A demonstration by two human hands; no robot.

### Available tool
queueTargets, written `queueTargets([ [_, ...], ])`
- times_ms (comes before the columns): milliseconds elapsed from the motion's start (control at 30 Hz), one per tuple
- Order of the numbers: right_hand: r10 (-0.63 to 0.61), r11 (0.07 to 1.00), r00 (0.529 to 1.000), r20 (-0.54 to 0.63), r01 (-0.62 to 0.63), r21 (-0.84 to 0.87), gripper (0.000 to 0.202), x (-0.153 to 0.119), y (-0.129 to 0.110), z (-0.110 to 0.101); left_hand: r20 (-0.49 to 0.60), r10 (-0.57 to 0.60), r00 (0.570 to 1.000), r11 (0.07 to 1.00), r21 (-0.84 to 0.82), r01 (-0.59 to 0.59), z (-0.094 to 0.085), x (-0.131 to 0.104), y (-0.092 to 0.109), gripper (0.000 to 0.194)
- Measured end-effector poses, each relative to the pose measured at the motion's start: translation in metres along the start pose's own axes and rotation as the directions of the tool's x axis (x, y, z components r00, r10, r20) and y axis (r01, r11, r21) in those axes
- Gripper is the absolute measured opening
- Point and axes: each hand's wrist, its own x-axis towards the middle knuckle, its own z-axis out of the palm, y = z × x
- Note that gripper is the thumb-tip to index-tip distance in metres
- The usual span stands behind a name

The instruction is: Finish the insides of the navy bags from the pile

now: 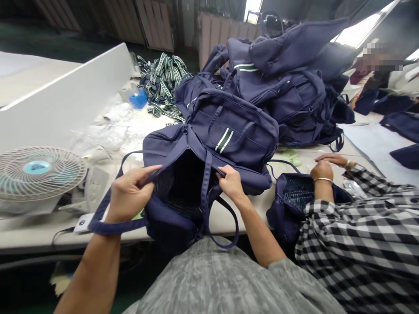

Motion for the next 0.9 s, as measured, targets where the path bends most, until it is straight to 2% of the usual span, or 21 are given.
queueTargets([
  [100,-0.032,0.999,0.999,0.040,0.032,-0.003,0.021,-0.012,0.011,-0.021,-0.012,0.134,0.991,0.977,0.167,-0.130,-0.022,-0.001,-0.028,0.029],
  [167,-0.052,0.998,0.995,0.088,0.054,-0.017,0.021,-0.021,0.005,-0.030,-0.048,0.140,0.989,0.968,0.219,-0.126,-0.028,-0.002,-0.040,0.026],
  [233,-0.063,0.995,0.986,0.155,0.073,-0.063,0.020,-0.028,-0.008,-0.033,-0.126,0.133,0.983,0.956,0.278,-0.094,-0.024,-0.004,-0.048,0.025],
  [333,-0.059,0.975,0.956,0.289,0.117,-0.187,0.019,-0.038,-0.032,-0.024,-0.193,0.119,0.974,0.921,0.387,-0.036,-0.005,-0.011,-0.055,0.029],
  [433,-0.032,0.943,0.912,0.409,0.163,-0.290,0.022,-0.054,-0.049,0.000,-0.114,0.056,0.992,0.859,0.512,0.010,0.016,-0.025,-0.062,0.034],
  [567,-0.010,0.934,0.869,0.495,0.185,-0.306,0.023,-0.077,-0.057,0.029,0.083,0.052,0.995,0.865,0.493,-0.086,0.033,-0.043,-0.069,0.038],
  [600,-0.011,0.936,0.860,0.510,0.189,-0.298,0.024,-0.080,-0.058,0.032,0.101,0.077,0.992,0.875,0.470,-0.116,0.036,-0.046,-0.069,0.041],
  [667,-0.006,0.941,0.851,0.526,0.183,-0.286,0.024,-0.083,-0.059,0.035,0.061,0.171,0.983,0.875,0.449,-0.181,0.044,-0.051,-0.063,0.043],
  [767,0.023,0.954,0.874,0.485,0.125,-0.271,0.024,-0.081,-0.059,0.032,-0.048,0.348,0.936,0.868,0.394,-0.303,0.058,-0.062,-0.043,0.028],
  [800,0.032,0.961,0.886,0.463,0.100,-0.257,0.025,-0.080,-0.058,0.030,-0.047,0.345,0.937,0.888,0.341,-0.310,0.063,-0.067,-0.035,0.022],
  [833,0.041,0.969,0.896,0.443,0.073,-0.237,0.025,-0.079,-0.057,0.028,-0.011,0.291,0.957,0.922,0.269,-0.277,0.068,-0.072,-0.027,0.018],
  [867,0.051,0.976,0.905,0.423,0.045,-0.213,0.026,-0.078,-0.055,0.026,0.069,0.189,0.980,0.961,0.191,-0.199,0.072,-0.078,-0.019,0.020],
  [900,0.059,0.982,0.913,0.404,0.019,-0.186,0.026,-0.077,-0.054,0.025,0.195,0.074,0.978,0.990,0.105,-0.096,0.075,-0.083,-0.013,0.026],
])
